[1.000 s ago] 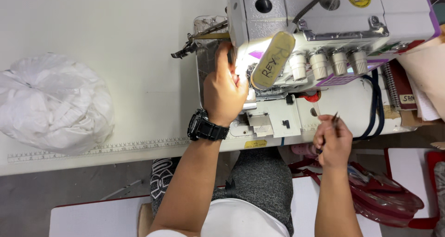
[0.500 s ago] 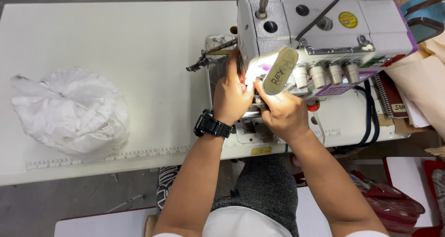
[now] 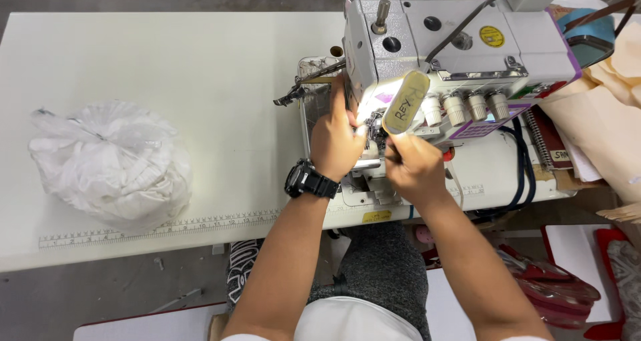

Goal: The person threads a sewing machine by hand, pulling thread through the needle area and using small scissors to trim excess thread. The person repeatedly adjusts the thread path and trims the ends to prepare the machine for sewing.

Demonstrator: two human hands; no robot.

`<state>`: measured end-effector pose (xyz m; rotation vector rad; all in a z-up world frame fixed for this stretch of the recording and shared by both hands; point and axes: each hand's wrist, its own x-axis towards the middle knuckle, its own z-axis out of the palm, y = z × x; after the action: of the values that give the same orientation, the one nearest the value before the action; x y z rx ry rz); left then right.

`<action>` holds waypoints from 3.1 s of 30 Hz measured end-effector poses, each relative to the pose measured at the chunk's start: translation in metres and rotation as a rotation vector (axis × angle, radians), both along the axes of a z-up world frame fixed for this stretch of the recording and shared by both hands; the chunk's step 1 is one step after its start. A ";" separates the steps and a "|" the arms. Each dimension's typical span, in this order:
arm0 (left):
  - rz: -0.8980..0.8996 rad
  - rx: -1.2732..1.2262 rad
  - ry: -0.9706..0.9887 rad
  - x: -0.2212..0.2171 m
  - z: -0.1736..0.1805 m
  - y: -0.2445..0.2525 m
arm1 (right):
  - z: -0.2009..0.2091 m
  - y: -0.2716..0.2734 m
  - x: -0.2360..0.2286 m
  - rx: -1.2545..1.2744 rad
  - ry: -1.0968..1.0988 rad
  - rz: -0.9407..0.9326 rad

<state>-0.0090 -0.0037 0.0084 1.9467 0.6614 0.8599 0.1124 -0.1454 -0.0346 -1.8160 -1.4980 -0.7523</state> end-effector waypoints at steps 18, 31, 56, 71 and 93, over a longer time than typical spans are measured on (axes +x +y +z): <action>-0.179 0.465 0.574 -0.057 0.008 -0.017 | -0.026 -0.088 -0.036 -0.068 0.602 -0.072; 0.149 0.046 -0.063 0.003 -0.025 -0.012 | -0.029 -0.094 -0.027 -0.069 0.694 -0.079; 0.037 -0.500 -0.014 0.021 0.002 0.009 | -0.027 -0.096 -0.026 -0.066 0.685 -0.020; 0.181 0.626 0.495 -0.078 -0.018 0.002 | -0.026 -0.097 -0.025 -0.096 0.709 -0.045; -0.031 0.706 0.258 -0.034 -0.008 -0.038 | -0.023 -0.092 -0.024 -0.074 0.683 -0.030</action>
<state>-0.0429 -0.0419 0.0004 2.7273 0.5055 0.9067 0.0889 -0.2370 -0.0578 -1.8849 -1.0502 -0.0547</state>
